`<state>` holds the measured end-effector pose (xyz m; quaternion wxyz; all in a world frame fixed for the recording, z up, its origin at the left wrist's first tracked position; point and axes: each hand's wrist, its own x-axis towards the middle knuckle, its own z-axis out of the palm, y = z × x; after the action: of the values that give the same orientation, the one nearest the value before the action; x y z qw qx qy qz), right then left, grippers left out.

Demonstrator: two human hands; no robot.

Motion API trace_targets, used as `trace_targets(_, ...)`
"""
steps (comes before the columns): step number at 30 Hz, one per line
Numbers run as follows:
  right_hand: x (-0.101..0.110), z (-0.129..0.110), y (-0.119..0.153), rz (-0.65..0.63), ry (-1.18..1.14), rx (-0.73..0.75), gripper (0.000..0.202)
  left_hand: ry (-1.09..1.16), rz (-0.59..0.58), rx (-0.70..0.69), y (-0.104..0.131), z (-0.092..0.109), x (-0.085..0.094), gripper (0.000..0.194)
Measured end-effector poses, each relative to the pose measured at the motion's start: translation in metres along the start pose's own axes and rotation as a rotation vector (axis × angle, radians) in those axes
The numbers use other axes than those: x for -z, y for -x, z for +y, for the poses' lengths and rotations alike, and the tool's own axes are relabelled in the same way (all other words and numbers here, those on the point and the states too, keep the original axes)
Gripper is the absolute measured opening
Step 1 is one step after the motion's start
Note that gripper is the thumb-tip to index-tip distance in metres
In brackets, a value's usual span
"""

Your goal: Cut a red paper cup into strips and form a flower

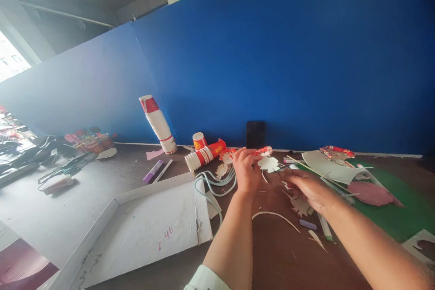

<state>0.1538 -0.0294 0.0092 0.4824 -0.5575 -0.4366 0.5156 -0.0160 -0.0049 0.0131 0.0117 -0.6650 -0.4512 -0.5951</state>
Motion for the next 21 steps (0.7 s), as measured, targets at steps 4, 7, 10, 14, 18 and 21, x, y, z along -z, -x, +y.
trace_targets(4,-0.005,-0.013,0.008,0.028,-0.094,-0.107,0.025,0.025,-0.054,-0.073,0.003,0.001,-0.002,0.031)
trace_targets(7,-0.008,-0.017,0.013,-0.035,-0.195,-0.156,0.032,-0.010,-0.107,-0.126,0.007,0.003,-0.004,0.028)
trace_targets(10,-0.009,-0.019,0.018,-0.075,-0.133,-0.106,0.025,-0.039,-0.134,-0.160,0.008,0.005,-0.005,0.025)
trace_targets(14,-0.003,-0.029,0.024,-0.067,-0.027,-0.067,0.021,-0.075,-0.131,-0.157,0.008,0.004,-0.006,0.014)
trace_targets(18,0.011,-0.041,0.029,-0.026,0.069,-0.030,0.027,-0.038,-0.045,-0.059,0.006,0.000,-0.008,0.005)
trace_targets(21,0.020,-0.045,0.031,-0.019,0.203,-0.017,0.032,0.011,-0.007,0.021,0.004,-0.001,-0.011,0.006)
